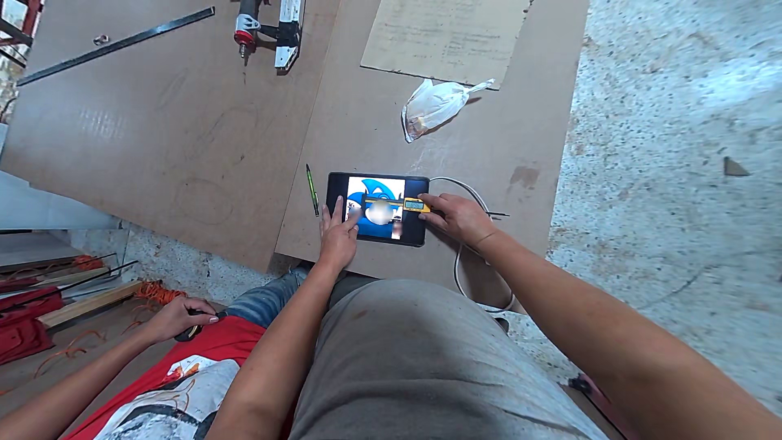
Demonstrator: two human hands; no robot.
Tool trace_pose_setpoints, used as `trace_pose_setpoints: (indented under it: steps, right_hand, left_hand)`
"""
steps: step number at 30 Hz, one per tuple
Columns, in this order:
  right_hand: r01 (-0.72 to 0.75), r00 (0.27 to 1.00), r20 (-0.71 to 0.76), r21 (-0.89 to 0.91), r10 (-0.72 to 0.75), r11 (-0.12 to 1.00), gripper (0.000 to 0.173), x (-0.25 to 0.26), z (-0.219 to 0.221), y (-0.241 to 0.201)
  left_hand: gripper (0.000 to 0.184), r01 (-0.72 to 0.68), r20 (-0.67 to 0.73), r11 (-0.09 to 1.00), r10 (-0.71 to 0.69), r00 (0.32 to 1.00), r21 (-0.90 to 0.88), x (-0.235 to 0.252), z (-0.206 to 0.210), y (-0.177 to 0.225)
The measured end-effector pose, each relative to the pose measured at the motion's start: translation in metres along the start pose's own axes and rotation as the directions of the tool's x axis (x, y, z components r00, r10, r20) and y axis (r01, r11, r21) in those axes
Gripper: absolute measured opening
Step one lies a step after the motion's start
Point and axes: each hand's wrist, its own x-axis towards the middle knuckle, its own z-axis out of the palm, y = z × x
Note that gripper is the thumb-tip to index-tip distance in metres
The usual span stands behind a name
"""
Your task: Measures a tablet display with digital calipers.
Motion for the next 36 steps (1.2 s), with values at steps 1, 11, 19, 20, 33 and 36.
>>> trace_pose_setpoints:
  steps: [1,11,19,20,33,36]
  right_hand:
    - [-0.002,1.0,0.002,0.0,0.002,1.0,0.049,0.0001,-0.0001,-0.0003]
    - [0.0,1.0,-0.005,-0.002,0.0,1.0,0.049,-0.0002,-0.0003,-0.0003]
    - [0.015,1.0,-0.016,-0.006,-0.015,1.0,0.048,0.0003,0.0001,0.0002]
    - [0.017,1.0,-0.019,-0.005,-0.017,1.0,0.048,0.0002,0.0007,0.0007]
    - [0.011,1.0,-0.014,-0.006,-0.011,1.0,0.049,0.0002,0.0003,0.0009]
    - [0.017,1.0,-0.009,-0.005,-0.017,1.0,0.048,0.0003,0.0007,0.002]
  left_hand:
    - [0.043,0.0,-0.002,1.0,0.0,1.0,-0.001,0.0,0.0002,-0.0002]
    - [0.043,0.0,0.003,1.0,0.0,1.0,-0.009,-0.0009,-0.0014,0.0008]
    - [0.043,0.001,0.013,1.0,-0.001,1.0,-0.005,-0.0008,-0.0025,0.0013]
    - [0.043,0.0,0.013,1.0,0.0,1.0,-0.003,-0.0007,-0.0025,0.0012]
    - [0.044,-0.004,0.016,1.0,0.004,1.0,0.0,0.0007,-0.001,-0.0002]
    - [0.044,-0.003,0.024,1.0,0.003,1.0,0.005,0.0007,-0.0017,0.0001]
